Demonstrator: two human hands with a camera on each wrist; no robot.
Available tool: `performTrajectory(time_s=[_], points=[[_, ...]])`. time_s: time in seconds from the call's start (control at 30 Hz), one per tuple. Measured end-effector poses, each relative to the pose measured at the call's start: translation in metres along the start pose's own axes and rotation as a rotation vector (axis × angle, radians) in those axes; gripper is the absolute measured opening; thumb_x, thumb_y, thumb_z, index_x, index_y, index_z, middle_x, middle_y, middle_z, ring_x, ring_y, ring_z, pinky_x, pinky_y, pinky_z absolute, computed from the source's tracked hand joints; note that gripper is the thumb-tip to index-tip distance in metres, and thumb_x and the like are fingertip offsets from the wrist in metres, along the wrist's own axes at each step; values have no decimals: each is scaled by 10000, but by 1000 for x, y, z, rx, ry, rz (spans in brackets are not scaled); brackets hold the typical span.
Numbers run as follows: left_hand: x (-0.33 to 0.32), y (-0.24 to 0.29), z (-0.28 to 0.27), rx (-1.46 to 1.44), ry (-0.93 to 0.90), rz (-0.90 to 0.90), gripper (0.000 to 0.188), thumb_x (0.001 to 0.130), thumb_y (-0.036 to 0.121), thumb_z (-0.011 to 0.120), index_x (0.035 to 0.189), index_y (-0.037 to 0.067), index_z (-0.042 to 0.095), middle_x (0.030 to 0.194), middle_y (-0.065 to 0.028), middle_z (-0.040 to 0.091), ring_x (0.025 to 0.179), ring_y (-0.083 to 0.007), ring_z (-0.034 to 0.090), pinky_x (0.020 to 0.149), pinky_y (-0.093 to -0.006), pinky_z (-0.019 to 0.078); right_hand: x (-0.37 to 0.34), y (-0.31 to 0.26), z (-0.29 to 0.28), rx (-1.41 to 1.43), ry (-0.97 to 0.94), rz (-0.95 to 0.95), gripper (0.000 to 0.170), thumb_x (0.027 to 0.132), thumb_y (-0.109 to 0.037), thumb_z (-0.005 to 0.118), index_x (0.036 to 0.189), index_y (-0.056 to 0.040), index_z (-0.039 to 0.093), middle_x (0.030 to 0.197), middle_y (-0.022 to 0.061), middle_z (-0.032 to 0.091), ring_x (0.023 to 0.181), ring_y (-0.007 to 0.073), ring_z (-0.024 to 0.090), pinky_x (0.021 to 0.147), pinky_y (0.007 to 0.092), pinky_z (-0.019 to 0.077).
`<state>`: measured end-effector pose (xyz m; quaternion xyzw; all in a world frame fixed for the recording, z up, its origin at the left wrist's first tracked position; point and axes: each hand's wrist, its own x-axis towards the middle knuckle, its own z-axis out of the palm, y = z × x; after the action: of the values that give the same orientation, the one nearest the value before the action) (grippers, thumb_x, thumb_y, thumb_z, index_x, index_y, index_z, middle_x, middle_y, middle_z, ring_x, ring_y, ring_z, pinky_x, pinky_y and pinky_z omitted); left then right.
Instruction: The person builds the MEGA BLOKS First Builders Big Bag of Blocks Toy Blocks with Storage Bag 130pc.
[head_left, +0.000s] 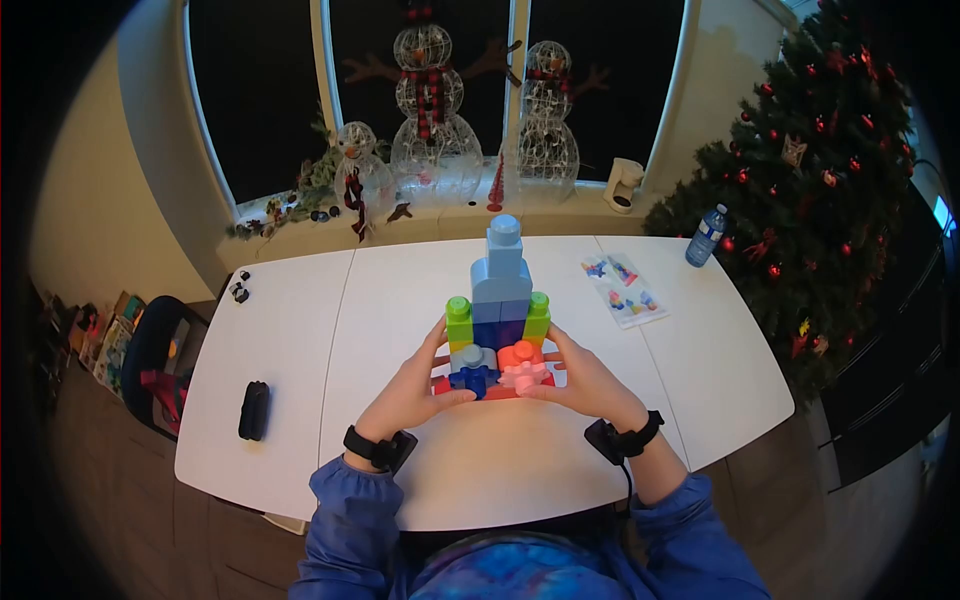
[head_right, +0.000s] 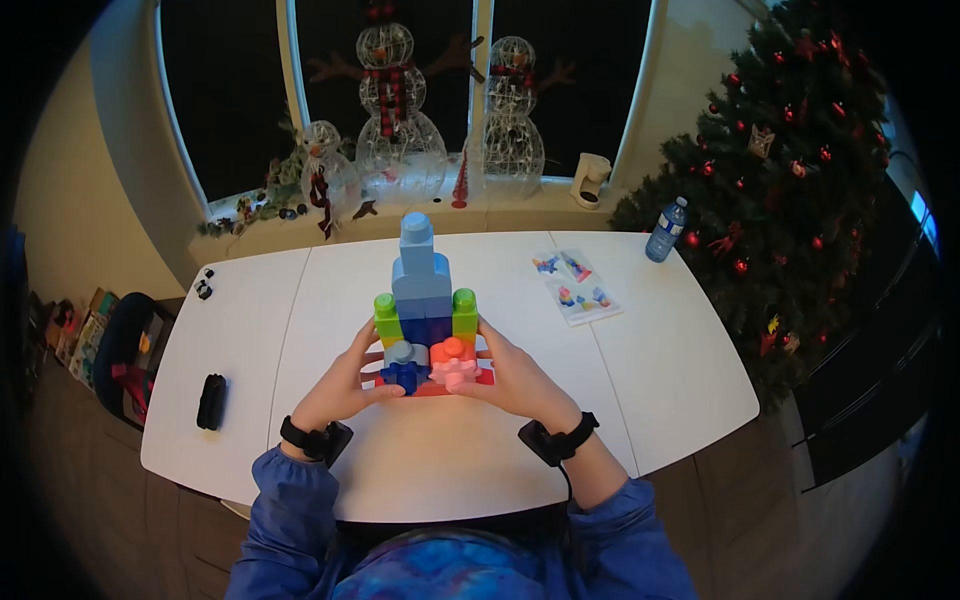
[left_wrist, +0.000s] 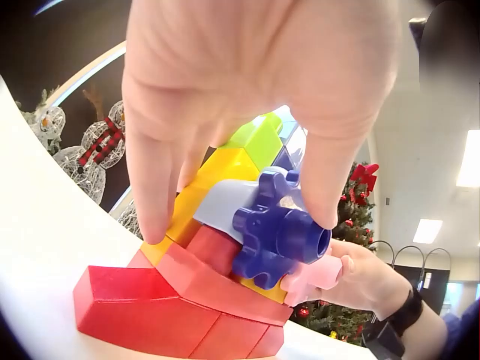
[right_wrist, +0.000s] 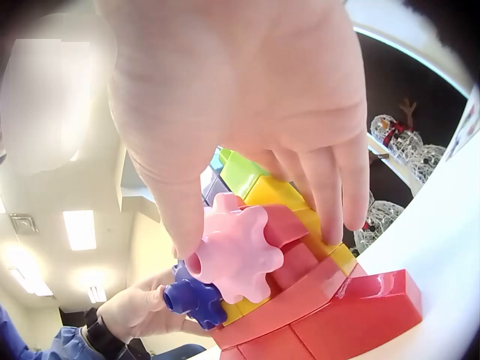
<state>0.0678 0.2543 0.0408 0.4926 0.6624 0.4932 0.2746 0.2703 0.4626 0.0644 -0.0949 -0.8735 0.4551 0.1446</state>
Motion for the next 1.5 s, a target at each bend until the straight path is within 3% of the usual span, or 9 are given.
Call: performTrajectory(time_s=[0.3,0.6,0.7,0.83,0.93,1.03,1.13,1.23,1.5], points=[[41,-17,-17,-61,34,-57,1150,814,95,880,1675,171,121,1617,-227,357,1406,-414,490,1046,-492,549,44,15,-9,54,-2,-4,932,837,-266,861,1573,-37,338,1432,157,583,1242,301,638,1038,409,531],[42,-18,-19,-77,27,-72,1131,821,136,882,1672,137,136,1634,-212,337,1420,-400,478,1066,-492,522,48,14,-11,114,-21,57,983,823,-268,880,1590,-32,312,1482,169,546,1266,331,625,1041,417,524],[20,-13,-21,166,209,65,1020,871,143,834,1662,142,191,1616,-210,385,1437,-351,477,1098,-480,487,31,31,-11,-45,142,-17,1012,826,-257,882,1615,-47,284,1536,193,508,1276,334,630,1058,432,507],[-55,26,-41,101,602,269,712,933,111,732,1558,75,394,1462,-177,551,1339,-285,562,1067,-422,495,-34,5,-56,14,399,-158,957,837,-142,846,1610,-23,294,1527,220,523,1275,305,641,1066,435,495],[-116,21,-57,76,972,324,535,946,41,664,1458,34,507,1286,-139,639,1213,-240,621,988,-370,511,-93,4,-83,85,717,-214,709,855,-45,738,1507,-7,463,1393,189,618,1148,245,680,1067,401,489],[-164,14,-72,148,1152,310,475,986,29,599,1452,22,507,1243,-122,639,1152,-212,617,942,-335,498,-148,17,-107,-14,994,-254,537,971,-198,708,1436,1,528,1306,158,651,1045,188,687,1022,365,491],[-191,6,-81,209,1268,253,442,1010,34,568,1448,23,510,1237,-120,640,1134,-203,611,921,-325,491,-179,26,-125,-105,1191,-209,414,1020,-150,651,1393,6,561,1218,126,672,958,149,665,919,298,518],[-205,-2,-82,231,1338,184,402,1034,57,548,1434,33,521,1222,-105,642,1127,-190,610,901,-320,488,-190,27,-131,-108,1253,-211,391,1029,-143,641,1381,9,568,1174,115,681,928,132,652,855,266,520],[-207,-3,-88,223,1340,204,385,1042,73,554,1425,50,533,1224,-93,643,1123,-175,610,893,-319,493,-184,20,-119,-93,1148,-262,352,1018,-130,653,1335,8,587,1095,98,701,867,129,656,801,260,526]])
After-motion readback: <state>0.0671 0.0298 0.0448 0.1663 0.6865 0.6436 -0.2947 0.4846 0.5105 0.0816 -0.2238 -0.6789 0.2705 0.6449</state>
